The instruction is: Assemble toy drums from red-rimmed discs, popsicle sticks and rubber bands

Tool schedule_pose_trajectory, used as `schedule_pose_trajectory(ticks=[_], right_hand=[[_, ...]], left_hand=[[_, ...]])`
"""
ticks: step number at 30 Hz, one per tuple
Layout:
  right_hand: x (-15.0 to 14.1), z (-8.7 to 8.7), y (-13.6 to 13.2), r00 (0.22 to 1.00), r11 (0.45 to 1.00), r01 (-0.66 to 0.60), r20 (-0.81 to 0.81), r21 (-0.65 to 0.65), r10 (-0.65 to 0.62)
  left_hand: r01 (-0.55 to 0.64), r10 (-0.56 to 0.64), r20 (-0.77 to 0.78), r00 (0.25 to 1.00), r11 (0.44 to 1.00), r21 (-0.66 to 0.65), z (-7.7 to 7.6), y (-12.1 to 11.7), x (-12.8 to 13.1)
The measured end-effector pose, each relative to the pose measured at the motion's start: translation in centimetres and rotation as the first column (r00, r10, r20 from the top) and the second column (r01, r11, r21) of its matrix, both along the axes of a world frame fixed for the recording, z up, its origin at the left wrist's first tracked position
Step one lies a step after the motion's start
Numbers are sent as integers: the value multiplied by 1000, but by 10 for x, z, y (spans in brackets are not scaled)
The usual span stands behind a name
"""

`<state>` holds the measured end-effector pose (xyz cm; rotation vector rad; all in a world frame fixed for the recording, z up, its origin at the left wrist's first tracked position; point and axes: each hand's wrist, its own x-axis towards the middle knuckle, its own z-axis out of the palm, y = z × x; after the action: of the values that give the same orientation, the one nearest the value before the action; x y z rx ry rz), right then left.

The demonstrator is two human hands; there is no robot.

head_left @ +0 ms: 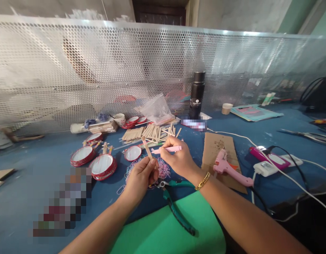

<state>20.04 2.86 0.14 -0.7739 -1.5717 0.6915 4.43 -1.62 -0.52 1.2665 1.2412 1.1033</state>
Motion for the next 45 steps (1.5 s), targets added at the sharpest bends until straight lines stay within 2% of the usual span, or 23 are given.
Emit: schedule_pose_trajectory(ticks=[3,9,14,21,30,34,45], right_hand=[[1,1,0,999,1000,25,-30,-5,-25],[-3,0,-1,999,1000,-19,-34,15,19],[1,-3,5,999,999,43,-20,32,-42],[0,1,3,987,994,-111,-114,6,111],[1,2,1,993,995,-43,-114,-87,33],[-1,1,0,998,998,2,-64,-65,-6],[-4,-1,-2,999,999,-20,-42,-51,17]], left_hand=[[-13,14,5,1000,1000,-14,1,0,1],[-4,4,-11,1000,1000,2,1,1,1],[-12,12,6,1000,1000,-9,0,2,0],[-37,37,34,999,999,-16,0,2,2],[-36,36,23,999,999,-12,-4,3,0],[-31,31,9,999,1000,-5,-5,3,0],[18,-18,-30,999,1000,4,-3,3,0]])
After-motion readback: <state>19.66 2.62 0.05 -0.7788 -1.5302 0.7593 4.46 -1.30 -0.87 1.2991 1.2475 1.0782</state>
